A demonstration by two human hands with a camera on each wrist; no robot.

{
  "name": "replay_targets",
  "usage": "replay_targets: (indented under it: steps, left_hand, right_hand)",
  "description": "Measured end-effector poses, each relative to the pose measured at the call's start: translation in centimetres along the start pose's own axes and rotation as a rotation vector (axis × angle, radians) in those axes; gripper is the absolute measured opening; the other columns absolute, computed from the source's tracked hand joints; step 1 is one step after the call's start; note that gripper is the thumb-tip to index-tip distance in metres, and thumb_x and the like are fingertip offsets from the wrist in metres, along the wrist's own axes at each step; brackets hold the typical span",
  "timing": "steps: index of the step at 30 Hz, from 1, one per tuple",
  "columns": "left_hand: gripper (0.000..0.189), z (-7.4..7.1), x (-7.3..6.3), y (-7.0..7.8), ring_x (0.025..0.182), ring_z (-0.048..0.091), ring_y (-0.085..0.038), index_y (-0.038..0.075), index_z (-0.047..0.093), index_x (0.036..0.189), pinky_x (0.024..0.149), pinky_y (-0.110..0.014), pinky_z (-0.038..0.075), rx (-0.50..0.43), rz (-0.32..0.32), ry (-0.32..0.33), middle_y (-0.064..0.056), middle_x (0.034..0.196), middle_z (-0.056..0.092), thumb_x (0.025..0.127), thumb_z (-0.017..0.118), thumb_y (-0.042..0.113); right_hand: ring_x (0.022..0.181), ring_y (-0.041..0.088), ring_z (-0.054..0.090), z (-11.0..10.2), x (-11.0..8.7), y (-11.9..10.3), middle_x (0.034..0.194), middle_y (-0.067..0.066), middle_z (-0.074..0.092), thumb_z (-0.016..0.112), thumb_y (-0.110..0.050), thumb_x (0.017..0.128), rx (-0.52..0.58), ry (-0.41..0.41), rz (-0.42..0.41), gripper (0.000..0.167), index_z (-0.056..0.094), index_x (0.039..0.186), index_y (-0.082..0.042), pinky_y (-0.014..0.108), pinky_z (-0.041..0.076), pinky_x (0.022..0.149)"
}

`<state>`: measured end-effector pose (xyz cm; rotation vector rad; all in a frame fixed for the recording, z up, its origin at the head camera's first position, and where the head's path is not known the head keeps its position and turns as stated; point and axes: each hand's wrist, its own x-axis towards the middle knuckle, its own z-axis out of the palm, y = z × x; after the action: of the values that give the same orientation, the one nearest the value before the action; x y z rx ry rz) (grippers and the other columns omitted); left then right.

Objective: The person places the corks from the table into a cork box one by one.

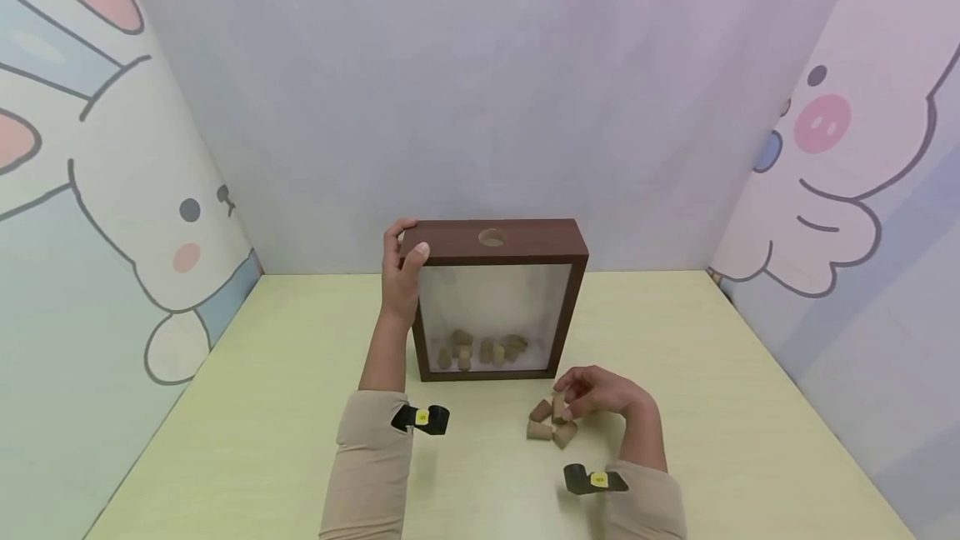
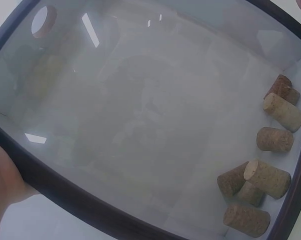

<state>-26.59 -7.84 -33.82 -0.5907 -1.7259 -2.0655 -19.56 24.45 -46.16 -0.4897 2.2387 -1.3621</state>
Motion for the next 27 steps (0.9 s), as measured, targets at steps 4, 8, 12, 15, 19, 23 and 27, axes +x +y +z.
replay_targets:
  steps: [4,8,12,15,19,23,27]
  left_hand:
    - [0.054,0.0,0.1,-0.5,0.088,0.041,-0.016,0.007,0.037,0.131,0.08,-0.034,0.031,-0.009,0.01,0.005,-0.003,0.099,0.043,0.083,0.05,0.028]
    - [0.055,-0.4,0.3,-1.3,0.094,0.04,-0.018,0.009,0.038,0.13,0.083,-0.036,0.029,0.004,0.0,0.019,-0.004,0.108,0.042,0.083,0.052,0.032]
    - [0.056,-0.4,0.2,-1.1,0.101,0.036,-0.018,0.009,0.038,0.131,0.086,-0.038,0.027,0.028,-0.021,0.026,-0.004,0.121,0.036,0.082,0.051,0.032]
    - [0.055,-0.4,0.3,-1.2,0.099,0.036,-0.018,0.008,0.037,0.131,0.086,-0.037,0.028,0.017,-0.026,0.023,-0.004,0.117,0.037,0.083,0.05,0.029]
    - [0.057,-0.3,0.4,-1.3,0.093,0.037,-0.017,0.002,0.033,0.132,0.084,-0.035,0.028,-0.001,-0.02,0.014,-0.003,0.107,0.038,0.083,0.049,0.024]
    - [0.057,-0.3,0.4,-1.3,0.09,0.037,-0.017,0.002,0.033,0.133,0.082,-0.035,0.029,0.004,-0.017,0.012,-0.003,0.104,0.038,0.083,0.049,0.025]
    - [0.056,-0.4,0.4,-1.2,0.092,0.037,-0.017,0.007,0.036,0.132,0.083,-0.035,0.028,0.012,-0.015,0.017,-0.003,0.105,0.039,0.083,0.05,0.029]
  right_hand:
    - [0.077,0.02,0.048,0.3,0.4,-0.6,0.085,0.012,0.055,0.076,-0.004,0.07,-0.062,0.018,0.04,0.037,0.06,0.103,0.002,0.034,0.04,0.07]
    - [0.075,0.019,0.047,0.6,0.8,-0.7,0.081,0.008,0.053,0.079,-0.005,0.068,-0.118,0.033,0.057,0.035,0.061,0.097,-0.001,0.034,0.037,0.069]
    - [0.075,0.018,0.046,0.8,1.0,-0.6,0.08,0.007,0.052,0.078,-0.005,0.068,-0.131,0.035,0.052,0.033,0.061,0.096,-0.002,0.034,0.037,0.068]
    - [0.074,0.018,0.048,0.6,0.7,-0.6,0.079,0.005,0.053,0.076,-0.006,0.07,-0.136,0.039,0.047,0.032,0.062,0.098,-0.002,0.034,0.038,0.068]
    - [0.076,0.02,0.049,-0.2,-0.1,-1.1,0.08,0.005,0.055,0.075,-0.011,0.073,-0.145,0.075,0.04,0.033,0.062,0.102,-0.003,0.036,0.038,0.068]
    - [0.079,0.022,0.05,-0.8,-0.6,-1.4,0.084,0.006,0.057,0.074,-0.011,0.076,-0.122,0.083,0.0,0.033,0.062,0.104,0.0,0.037,0.039,0.071]
    - [0.079,0.021,0.052,-0.7,-0.5,-1.9,0.085,0.006,0.059,0.072,-0.01,0.078,-0.103,0.058,-0.039,0.032,0.061,0.107,0.0,0.036,0.041,0.071]
